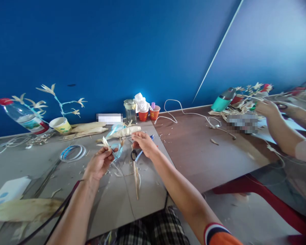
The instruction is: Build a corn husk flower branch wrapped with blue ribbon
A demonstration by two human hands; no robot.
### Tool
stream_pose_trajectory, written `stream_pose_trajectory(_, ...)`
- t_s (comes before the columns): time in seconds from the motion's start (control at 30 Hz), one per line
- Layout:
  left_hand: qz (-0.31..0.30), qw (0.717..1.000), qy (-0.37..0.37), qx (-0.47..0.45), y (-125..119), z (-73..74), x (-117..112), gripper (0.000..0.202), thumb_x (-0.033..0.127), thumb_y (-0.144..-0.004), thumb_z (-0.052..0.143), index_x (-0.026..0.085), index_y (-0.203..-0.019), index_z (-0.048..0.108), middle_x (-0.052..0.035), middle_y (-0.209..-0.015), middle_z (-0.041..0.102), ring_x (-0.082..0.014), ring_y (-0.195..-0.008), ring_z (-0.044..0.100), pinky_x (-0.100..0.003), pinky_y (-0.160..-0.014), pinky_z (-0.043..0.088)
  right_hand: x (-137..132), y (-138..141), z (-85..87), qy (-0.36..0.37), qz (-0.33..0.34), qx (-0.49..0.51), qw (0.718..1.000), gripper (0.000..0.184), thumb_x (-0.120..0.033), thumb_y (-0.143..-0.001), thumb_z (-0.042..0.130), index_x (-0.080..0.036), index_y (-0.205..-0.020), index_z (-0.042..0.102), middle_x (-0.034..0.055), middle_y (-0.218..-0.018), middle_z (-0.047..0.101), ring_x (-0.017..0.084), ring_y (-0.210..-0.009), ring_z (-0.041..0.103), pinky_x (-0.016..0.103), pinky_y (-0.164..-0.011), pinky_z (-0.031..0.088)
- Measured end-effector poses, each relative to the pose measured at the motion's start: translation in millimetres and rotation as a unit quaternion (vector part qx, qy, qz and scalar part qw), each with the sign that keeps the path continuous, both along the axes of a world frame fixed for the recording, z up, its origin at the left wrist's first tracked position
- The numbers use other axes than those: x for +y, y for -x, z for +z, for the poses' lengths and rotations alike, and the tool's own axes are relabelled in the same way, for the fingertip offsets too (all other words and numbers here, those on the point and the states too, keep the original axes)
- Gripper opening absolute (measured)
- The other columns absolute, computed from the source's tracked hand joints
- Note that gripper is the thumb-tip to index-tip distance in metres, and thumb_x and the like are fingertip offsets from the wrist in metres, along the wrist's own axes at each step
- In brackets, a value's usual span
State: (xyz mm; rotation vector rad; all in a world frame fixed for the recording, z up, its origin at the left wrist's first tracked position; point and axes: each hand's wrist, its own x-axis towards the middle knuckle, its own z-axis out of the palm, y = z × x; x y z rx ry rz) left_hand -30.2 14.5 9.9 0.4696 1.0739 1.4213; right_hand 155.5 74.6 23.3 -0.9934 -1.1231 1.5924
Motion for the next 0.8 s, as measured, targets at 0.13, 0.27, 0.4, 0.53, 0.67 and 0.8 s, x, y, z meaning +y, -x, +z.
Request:
stream_pose_trajectory(0.13, -0.018, 1.000, -0.013, -0.007, 2.8, -2.2, 0.7, 0.022, 0.004, -0.057, 0.077, 0.013, -0.061, 0.057, -0.0106, -0.073, 0.071, -0.0036, -0.042, 0.045, -0.020, -0.047, 0.043, -3.7, 1.7, 6.0, -0.041, 0.013, -0.042, 0.998, 0.018, -0.033, -0.072, 0.064, -0.016, -0.078, 0.061, -0.0033, -0.065, 0.056, 0.008, -0.048, 0.049, 0.021, -0.049, 0.040)
stream_pose_trajectory(0.27, -0.043, 0.998, -0.045, 0.007, 2.5, -5.1, 0.6, 0.022, 0.009, -0.057, 0.079, 0.012, -0.061, 0.058, -0.0105, -0.072, 0.071, -0.0044, -0.044, 0.047, -0.019, -0.047, 0.042, -4.6, 2.4, 18.3, -0.122, 0.025, -0.114, 0.986, 0.016, -0.030, -0.078, 0.056, -0.016, -0.084, 0.064, -0.0028, -0.063, 0.058, 0.010, -0.053, 0.052, 0.022, -0.055, 0.042)
stream_pose_trajectory(0.4, -0.053, 0.996, -0.062, 0.037, -1.8, -5.2, -1.1, 0.025, 0.014, -0.055, 0.082, 0.013, -0.062, 0.058, -0.0073, -0.067, 0.069, -0.0077, -0.049, 0.052, -0.018, -0.047, 0.038, 2.4, 7.7, 32.9, -0.292, 0.040, -0.235, 0.926, 0.016, -0.023, -0.081, 0.054, -0.017, -0.085, 0.069, 0.0021, -0.083, 0.069, 0.016, -0.080, 0.062, 0.025, -0.075, 0.044)
stream_pose_trajectory(0.53, -0.052, 0.994, -0.079, 0.052, -5.6, -2.5, -3.8, 0.028, 0.019, -0.054, 0.083, 0.013, -0.063, 0.058, -0.0045, -0.061, 0.066, -0.0108, -0.059, 0.058, -0.017, -0.047, 0.033, 10.9, 22.5, 40.6, -0.360, 0.170, -0.326, 0.857, 0.020, -0.014, -0.078, 0.055, -0.019, -0.088, 0.072, 0.0036, -0.095, 0.072, 0.018, -0.093, 0.063, 0.026, -0.082, 0.043)
stream_pose_trajectory(0.67, -0.058, 0.991, -0.091, 0.076, -5.8, -0.9, -5.1, 0.026, 0.023, -0.057, 0.082, 0.014, -0.064, 0.058, -0.0076, -0.067, 0.069, -0.0109, -0.058, 0.057, -0.020, -0.048, 0.031, 13.4, 35.0, 42.7, -0.348, 0.257, -0.408, 0.804, 0.016, -0.015, -0.073, 0.059, -0.019, -0.081, 0.073, 0.0014, -0.081, 0.071, 0.018, -0.080, 0.063, 0.025, -0.070, 0.041)
stream_pose_trajectory(0.8, -0.038, 0.990, -0.089, 0.098, -4.7, -0.8, -4.5, 0.027, 0.025, -0.055, 0.082, 0.015, -0.063, 0.057, -0.0055, -0.065, 0.068, -0.0110, -0.055, 0.055, -0.022, -0.048, 0.028, 8.5, 40.2, 45.2, -0.318, 0.236, -0.450, 0.801, 0.011, -0.020, -0.072, 0.060, -0.019, -0.074, 0.071, -0.0003, -0.071, 0.069, 0.017, -0.074, 0.060, 0.026, -0.068, 0.036)
